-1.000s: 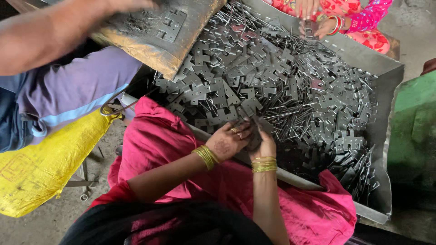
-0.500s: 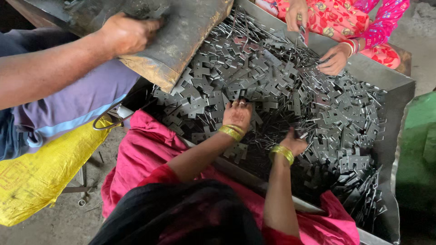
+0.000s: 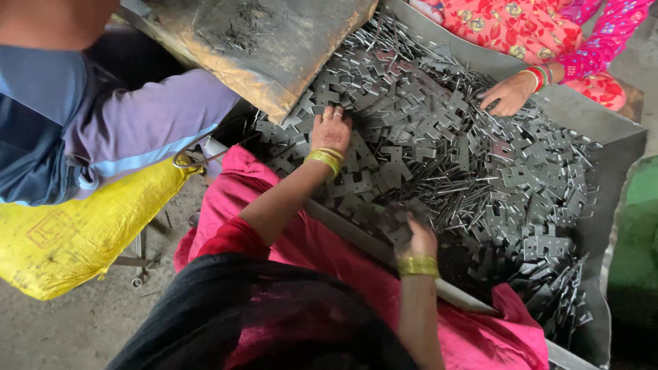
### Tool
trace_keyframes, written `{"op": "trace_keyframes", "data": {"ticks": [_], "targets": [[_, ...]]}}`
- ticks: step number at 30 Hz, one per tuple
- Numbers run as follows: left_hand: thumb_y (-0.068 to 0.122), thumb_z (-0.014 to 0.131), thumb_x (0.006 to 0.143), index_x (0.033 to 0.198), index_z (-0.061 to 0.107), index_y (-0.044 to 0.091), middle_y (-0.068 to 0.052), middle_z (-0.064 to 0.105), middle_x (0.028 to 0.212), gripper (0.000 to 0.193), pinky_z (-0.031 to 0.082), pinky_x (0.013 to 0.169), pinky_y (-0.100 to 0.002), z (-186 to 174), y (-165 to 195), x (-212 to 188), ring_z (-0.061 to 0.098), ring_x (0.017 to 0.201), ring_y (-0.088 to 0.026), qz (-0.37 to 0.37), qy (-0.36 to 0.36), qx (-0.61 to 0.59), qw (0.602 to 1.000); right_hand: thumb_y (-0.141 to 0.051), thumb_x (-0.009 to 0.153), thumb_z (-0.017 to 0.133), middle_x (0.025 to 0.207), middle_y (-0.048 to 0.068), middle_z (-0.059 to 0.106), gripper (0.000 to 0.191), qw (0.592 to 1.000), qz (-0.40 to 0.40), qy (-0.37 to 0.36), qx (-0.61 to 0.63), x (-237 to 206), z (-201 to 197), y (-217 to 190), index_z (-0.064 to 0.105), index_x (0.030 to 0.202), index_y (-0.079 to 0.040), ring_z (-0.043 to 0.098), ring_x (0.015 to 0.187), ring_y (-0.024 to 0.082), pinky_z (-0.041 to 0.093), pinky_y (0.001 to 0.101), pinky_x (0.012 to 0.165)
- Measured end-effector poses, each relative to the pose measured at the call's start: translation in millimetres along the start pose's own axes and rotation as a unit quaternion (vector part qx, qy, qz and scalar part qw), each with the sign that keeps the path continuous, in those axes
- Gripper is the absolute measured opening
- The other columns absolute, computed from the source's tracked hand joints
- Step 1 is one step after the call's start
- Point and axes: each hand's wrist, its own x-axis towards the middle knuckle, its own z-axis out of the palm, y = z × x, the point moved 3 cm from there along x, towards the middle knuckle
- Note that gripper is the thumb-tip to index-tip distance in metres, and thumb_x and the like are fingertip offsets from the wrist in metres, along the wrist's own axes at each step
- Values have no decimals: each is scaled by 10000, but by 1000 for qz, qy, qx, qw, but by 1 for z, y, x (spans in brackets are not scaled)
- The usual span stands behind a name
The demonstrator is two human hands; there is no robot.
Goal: The person sorts small metal brackets from a large bin by hand, picking them up and placing them into a wooden tray. Another person works alongside, also handling the same parts.
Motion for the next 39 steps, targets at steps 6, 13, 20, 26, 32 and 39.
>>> {"op": "trace_keyframes", "data": {"ticks": [6, 13, 20, 26, 32, 39], "targets": [[200, 660, 866, 1036, 695, 165, -66, 705, 1045, 177, 527, 857, -385, -72, 35, -52, 673, 986, -253, 79, -145, -218, 962, -333, 1019, 559, 1181, 230, 705, 389, 989, 92, -90, 71, 6, 63, 32, 633, 1211, -3, 704, 1037, 397, 572, 544, 944], [129, 649, 728, 1039, 672, 122, -81, 705, 1181, 313, 509, 981, -407, -118, 48, -126, 669, 1149, -265, 245, -39, -364, 898, -178, 987, 667, 1185, 103, 716, 322, 997, 25, -52, 41, 28, 46, 45, 652, 1272, -31, 690, 1048, 240, 554, 378, 940], [229, 691, 922, 1313, 622, -18, -220, 741, 1048, 467, 547, 817, -402, -11, 25, -128, 719, 923, -302, -254, -256, -577, 733, -315, 1077, 629, 874, 89, 548, 324, 913, -128, 15, -386, 79, 57, 76, 678, 1072, 5, 473, 726, 190, 414, 369, 693], [196, 716, 927, 1275, 660, -40, -136, 753, 1094, 424, 534, 877, -329, 35, 1, -144, 675, 972, -184, -262, -172, -642, 700, -219, 680, 858, 913, 185, 697, 361, 428, -380, 200, -795, 92, 66, -27, 729, 955, -25, 669, 882, 368, 539, 487, 828], [41, 648, 925, 1309, 615, -25, -156, 751, 1166, 391, 553, 970, -330, 16, -31, -53, 694, 1065, -199, -252, -35, -634, 730, -80, 746, 894, 1029, 126, 714, 307, 726, -240, 58, -642, 82, 67, -49, 720, 989, -9, 673, 943, 262, 529, 388, 861], [171, 637, 897, 1480, 483, 108, -182, 649, 1343, 606, 498, 1034, -486, -36, -142, 120, 600, 1290, -379, -292, -71, -92, 949, -17, 893, 788, 990, 20, 725, 136, 873, -309, 23, -377, 12, 32, -64, 714, 1005, -39, 674, 914, 89, 566, 243, 865]]}}
